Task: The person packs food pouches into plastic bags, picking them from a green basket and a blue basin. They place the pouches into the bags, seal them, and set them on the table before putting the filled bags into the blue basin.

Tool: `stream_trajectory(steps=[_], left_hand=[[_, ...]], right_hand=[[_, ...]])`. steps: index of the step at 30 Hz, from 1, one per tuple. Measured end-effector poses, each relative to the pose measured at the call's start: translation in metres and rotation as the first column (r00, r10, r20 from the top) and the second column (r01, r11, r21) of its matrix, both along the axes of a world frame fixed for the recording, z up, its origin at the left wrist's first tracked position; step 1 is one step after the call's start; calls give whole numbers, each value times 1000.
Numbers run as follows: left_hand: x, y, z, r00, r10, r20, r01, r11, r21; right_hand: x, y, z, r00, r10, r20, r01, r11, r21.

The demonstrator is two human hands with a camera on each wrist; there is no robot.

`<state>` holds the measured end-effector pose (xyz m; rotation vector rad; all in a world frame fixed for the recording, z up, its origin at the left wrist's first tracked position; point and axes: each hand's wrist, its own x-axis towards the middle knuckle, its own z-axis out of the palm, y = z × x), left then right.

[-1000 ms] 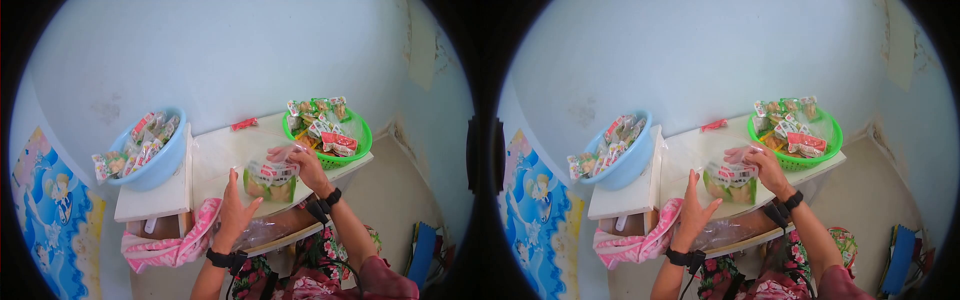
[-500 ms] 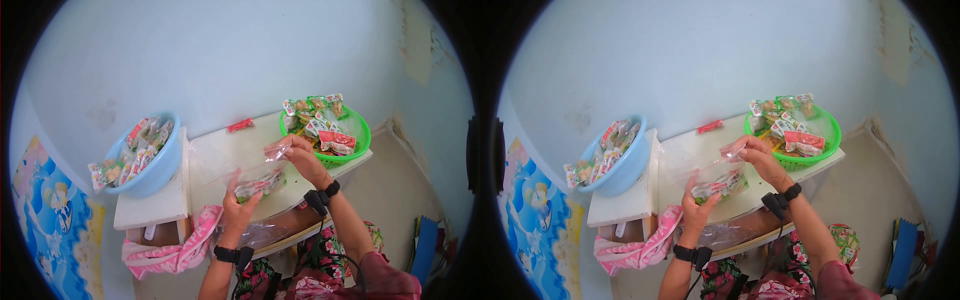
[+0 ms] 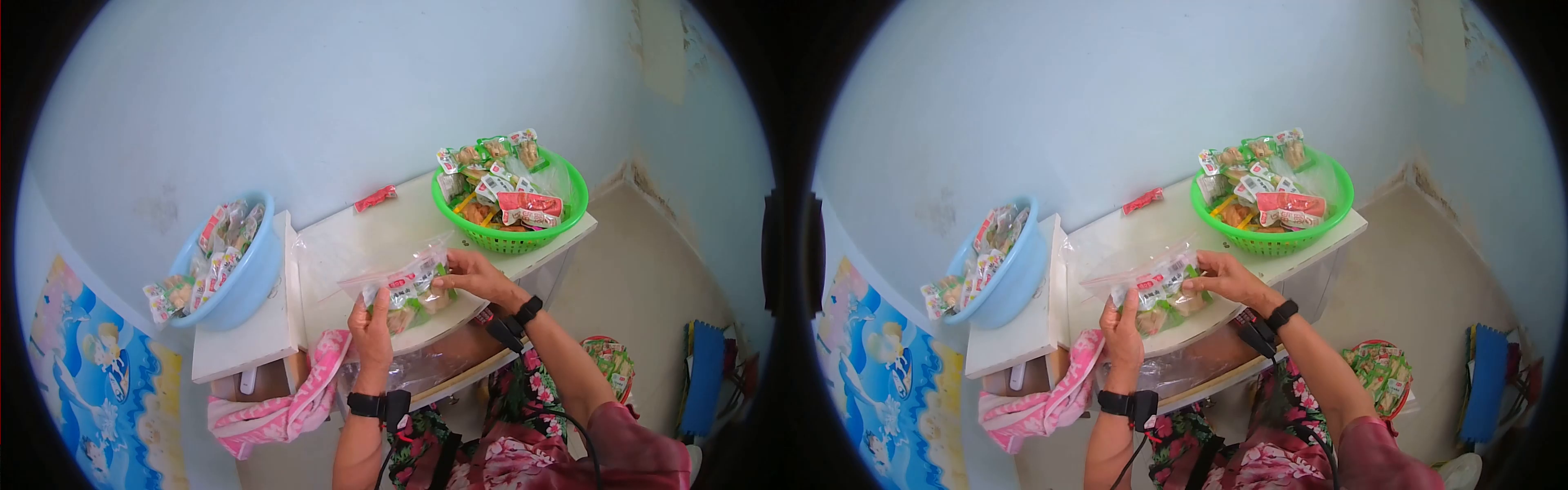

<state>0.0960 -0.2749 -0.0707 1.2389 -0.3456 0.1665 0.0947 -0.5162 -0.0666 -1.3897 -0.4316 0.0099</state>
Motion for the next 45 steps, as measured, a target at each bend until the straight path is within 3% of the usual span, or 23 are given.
stream_trajectory(steps=[3, 6, 8, 12, 15, 21, 24, 27, 30, 33, 36, 39, 42, 45], left_hand=[[-5, 4, 10, 988, -100, -116, 103, 994, 24], [-15, -8, 15, 989, -99, 108, 89, 992, 89], [-10, -9, 0, 984, -61, 165, 34, 986, 163], [-5, -4, -16, 997, -61, 47, 51, 981, 190], [-6, -1, -17, 995, -51, 82, 32, 976, 214], [-3, -2, -14, 993, -107, 59, 97, 984, 150], [-5, 3, -7, 986, -147, 84, 128, 973, 191], [-7, 4, 7, 983, -138, 122, 129, 988, 81], [-6, 16, 22, 976, -216, 0, 212, 957, 197], [2, 16, 8, 979, -203, 3, 199, 962, 188], [4, 14, 4, 991, -127, 47, 118, 980, 162], [9, 14, 5, 994, -113, -5, 114, 993, 21], [14, 10, 1, 986, -153, -71, 138, 973, -187], [11, 8, 3, 983, -156, -92, 129, 959, -254]], right_hand=[[6, 0, -5, 1000, 6, 22, -4, 998, -60], [0, 3, -5, 999, -31, 17, 31, 999, -15], [1, 4, -10, 999, -41, 17, 41, 999, 7], [-7, 8, -4, 994, -108, -3, 108, 994, -6], [-16, 12, 9, 977, -180, 114, 183, 983, -18], [-4, 2, -5, 997, -2, -77, -8, 991, -130], [-5, 0, -3, 994, 66, -90, -71, 996, -58], [-4, -1, -3, 995, 58, -77, -64, 995, -80], [-5, 3, -2, 995, 43, -85, -47, 998, -47], [-6, 10, -7, 999, -1, -48, 1, 1000, -9], [-13, 15, -2, 996, -54, -73, 54, 999, -10], [-8, 14, 5, 995, -49, -83, 35, 987, -159], [-7, 23, 12, 997, -73, -2, 73, 992, -99], [-11, 31, 15, 994, -94, -48, 95, 995, 15]])
